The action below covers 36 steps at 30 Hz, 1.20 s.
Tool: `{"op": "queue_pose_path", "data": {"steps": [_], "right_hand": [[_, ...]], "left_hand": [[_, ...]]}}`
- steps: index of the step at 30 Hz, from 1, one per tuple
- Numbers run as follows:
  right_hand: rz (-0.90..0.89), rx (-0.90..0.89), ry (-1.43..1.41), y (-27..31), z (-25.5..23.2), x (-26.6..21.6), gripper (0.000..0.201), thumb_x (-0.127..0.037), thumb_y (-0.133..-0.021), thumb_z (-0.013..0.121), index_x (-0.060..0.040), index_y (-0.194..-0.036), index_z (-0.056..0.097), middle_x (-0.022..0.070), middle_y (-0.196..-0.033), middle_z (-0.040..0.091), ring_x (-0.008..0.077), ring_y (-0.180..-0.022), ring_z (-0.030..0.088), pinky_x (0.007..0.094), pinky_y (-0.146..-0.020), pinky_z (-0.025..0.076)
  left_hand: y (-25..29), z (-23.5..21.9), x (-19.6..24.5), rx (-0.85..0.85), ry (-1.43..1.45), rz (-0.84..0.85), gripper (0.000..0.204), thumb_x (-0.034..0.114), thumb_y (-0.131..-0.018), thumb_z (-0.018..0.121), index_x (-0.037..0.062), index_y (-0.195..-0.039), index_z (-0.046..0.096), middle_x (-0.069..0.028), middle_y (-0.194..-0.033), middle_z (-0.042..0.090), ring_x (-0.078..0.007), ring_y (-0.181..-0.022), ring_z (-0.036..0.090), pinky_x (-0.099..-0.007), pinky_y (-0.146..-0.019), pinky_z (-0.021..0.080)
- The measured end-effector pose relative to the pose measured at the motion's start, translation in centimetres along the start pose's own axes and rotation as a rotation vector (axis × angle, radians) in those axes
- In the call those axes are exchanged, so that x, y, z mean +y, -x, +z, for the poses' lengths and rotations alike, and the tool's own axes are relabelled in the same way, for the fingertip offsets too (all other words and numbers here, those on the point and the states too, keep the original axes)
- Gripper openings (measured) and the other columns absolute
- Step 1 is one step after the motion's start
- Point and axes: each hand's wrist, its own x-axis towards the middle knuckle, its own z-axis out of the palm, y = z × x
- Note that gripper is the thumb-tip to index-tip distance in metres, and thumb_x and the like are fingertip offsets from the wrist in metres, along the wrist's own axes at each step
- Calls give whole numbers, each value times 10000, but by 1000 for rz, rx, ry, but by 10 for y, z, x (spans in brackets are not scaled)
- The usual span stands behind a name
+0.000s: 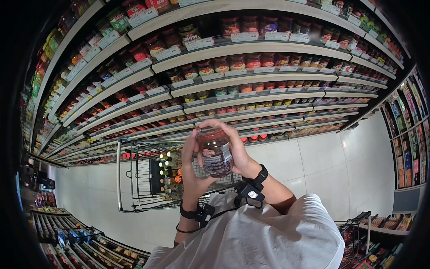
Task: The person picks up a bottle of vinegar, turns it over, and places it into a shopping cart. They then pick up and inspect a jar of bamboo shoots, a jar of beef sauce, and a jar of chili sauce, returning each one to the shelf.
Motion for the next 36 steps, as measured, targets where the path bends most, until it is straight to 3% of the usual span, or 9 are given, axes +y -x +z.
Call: {"op": "queue_pose_path", "data": {"steps": [2,15,36], "right_hand": [[-2,26,19,1,-4,1,545,-506,-1050,322,-53,-1304,486,218,-953,679,297,-719,696,368,-648,579],[25,39,120,3,6,-6,681,-589,-969,348,-2,-1296,463,210,-921,672,303,-624,676,364,-583,565],[12,-39,30,3,-1,-3,609,-539,-1006,343,-25,-1296,491,202,-978,684,316,-655,695,383,-596,587]], "left_hand": [[0,0,-1,-2,-31,64,1023,218,-611,926,46,-1489,428,-168,-1557,419,-372,-1422,410,-476,-1150,364],[5,-1,-2,-36,11,35,982,179,-602,931,52,-1461,473,-176,-1552,433,-391,-1393,453,-491,-1141,376],[6,-2,-4,-35,5,111,980,160,-588,917,59,-1463,487,-189,-1547,442,-385,-1388,470,-502,-1159,353]]}}
